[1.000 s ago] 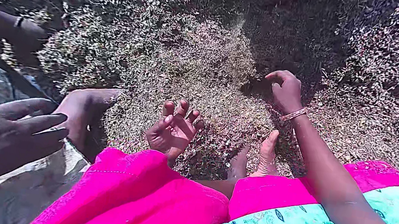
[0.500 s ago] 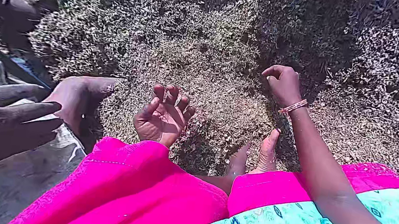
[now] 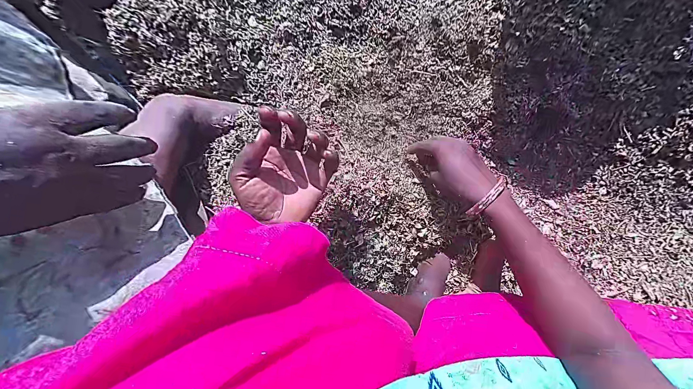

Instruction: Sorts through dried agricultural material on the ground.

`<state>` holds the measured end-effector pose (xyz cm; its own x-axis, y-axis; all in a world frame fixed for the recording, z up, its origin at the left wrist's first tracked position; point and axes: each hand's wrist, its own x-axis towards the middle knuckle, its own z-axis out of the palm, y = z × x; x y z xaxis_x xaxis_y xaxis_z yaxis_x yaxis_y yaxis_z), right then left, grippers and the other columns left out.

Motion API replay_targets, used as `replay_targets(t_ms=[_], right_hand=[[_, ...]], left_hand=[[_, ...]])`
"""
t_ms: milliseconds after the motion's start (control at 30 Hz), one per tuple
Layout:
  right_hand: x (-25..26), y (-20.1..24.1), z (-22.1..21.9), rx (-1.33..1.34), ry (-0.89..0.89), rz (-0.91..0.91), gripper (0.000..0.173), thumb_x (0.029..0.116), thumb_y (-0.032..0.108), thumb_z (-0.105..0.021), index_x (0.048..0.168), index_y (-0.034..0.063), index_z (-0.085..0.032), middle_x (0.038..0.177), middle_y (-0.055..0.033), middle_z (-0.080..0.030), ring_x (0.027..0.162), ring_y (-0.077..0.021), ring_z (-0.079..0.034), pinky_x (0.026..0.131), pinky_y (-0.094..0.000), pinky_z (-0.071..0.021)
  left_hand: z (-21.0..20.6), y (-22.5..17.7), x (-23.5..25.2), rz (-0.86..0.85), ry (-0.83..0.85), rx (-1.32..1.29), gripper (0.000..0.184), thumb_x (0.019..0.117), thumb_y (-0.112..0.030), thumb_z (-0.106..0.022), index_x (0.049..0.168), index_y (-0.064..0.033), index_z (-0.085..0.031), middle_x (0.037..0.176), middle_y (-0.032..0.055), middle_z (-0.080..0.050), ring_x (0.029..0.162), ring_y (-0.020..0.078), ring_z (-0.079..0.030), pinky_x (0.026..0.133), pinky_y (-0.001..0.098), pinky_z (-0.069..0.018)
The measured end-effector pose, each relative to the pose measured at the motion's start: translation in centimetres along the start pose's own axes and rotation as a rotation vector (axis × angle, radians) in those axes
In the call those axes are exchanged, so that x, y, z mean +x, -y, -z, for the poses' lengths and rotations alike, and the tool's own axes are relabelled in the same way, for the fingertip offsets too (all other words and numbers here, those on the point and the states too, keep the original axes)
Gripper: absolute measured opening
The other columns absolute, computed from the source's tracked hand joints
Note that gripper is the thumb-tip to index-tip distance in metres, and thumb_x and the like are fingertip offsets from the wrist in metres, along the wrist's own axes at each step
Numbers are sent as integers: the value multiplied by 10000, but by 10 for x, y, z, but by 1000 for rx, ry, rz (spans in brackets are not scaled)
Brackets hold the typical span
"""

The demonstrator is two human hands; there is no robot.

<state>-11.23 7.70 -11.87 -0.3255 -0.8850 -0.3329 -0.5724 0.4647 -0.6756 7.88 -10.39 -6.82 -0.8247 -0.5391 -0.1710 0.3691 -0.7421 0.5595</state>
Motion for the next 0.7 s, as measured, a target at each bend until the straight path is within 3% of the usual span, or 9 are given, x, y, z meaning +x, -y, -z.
replay_targets(t_ms=[133,233,333,400,433,467,533,633,700], right_hand=[[-13,-20,19,164,-201,-107,412,902,-89,-541,1242,56,-723,1217,-170,-725,1066,-329,-707,971,-534,-528],[21,-28,26,324,-253,-135,380,933,-48,-504,1228,64,-715,1192,-102,-739,1015,-208,-719,911,-427,-567],[75,-18,7,388,-169,-75,431,956,-29,-553,1373,53,-630,1353,-122,-674,1227,-217,-658,1070,-406,-501],[103,-8,-16,215,-11,11,675,925,30,-675,1559,117,-459,1588,-130,-476,1456,-318,-464,1196,-524,-362],[111,-4,-28,98,49,34,728,900,102,-728,1571,185,-457,1623,-112,-428,1464,-358,-433,1161,-588,-370],[110,1,-35,-20,85,19,686,880,175,-738,1525,261,-523,1591,-112,-452,1380,-397,-486,1039,-635,-452],[89,12,-27,-169,142,-107,470,905,214,-721,1371,228,-658,1449,-199,-538,1212,-449,-592,875,-662,-522],[27,-1,11,-195,76,-319,427,916,132,-693,1337,95,-635,1277,-286,-613,1115,-498,-634,846,-688,-514],[-15,-35,32,-34,-107,-308,441,913,39,-657,1349,82,-607,1173,-259,-687,1040,-454,-685,859,-663,-526]], left_hand=[[-6,-21,1,-64,-144,-47,340,1017,-295,-314,1042,-180,-633,969,48,-667,873,218,-667,789,402,-570],[-3,-33,10,-117,-63,-128,351,1015,-297,-324,1082,-133,-628,1003,88,-671,895,258,-672,816,456,-574],[-12,-34,11,-131,-3,-94,400,1021,-306,-304,1053,-129,-661,1003,85,-683,888,256,-672,824,452,-567],[-13,-33,10,-111,30,-61,334,1003,-284,-364,1051,-162,-671,1029,63,-686,919,248,-669,850,444,-559],[-9,-34,10,-97,57,-75,280,982,-254,-432,1062,-158,-682,1046,72,-689,945,261,-670,868,453,-558],[-5,-34,9,-89,81,-90,239,965,-232,-479,1076,-148,-673,1062,86,-678,959,272,-662,876,458,-552],[0,-36,5,-105,59,-98,236,956,-235,-494,1091,-125,-653,1065,111,-668,949,291,-661,857,471,-557],[7,-42,0,-137,-13,-59,259,986,-253,-434,1093,-115,-625,1032,111,-661,907,280,-660,813,458,-563],[10,-44,-1,-133,-34,-35,328,1004,-282,-362,1076,-116,-636,1037,101,-666,909,269,-660,805,442,-560]])
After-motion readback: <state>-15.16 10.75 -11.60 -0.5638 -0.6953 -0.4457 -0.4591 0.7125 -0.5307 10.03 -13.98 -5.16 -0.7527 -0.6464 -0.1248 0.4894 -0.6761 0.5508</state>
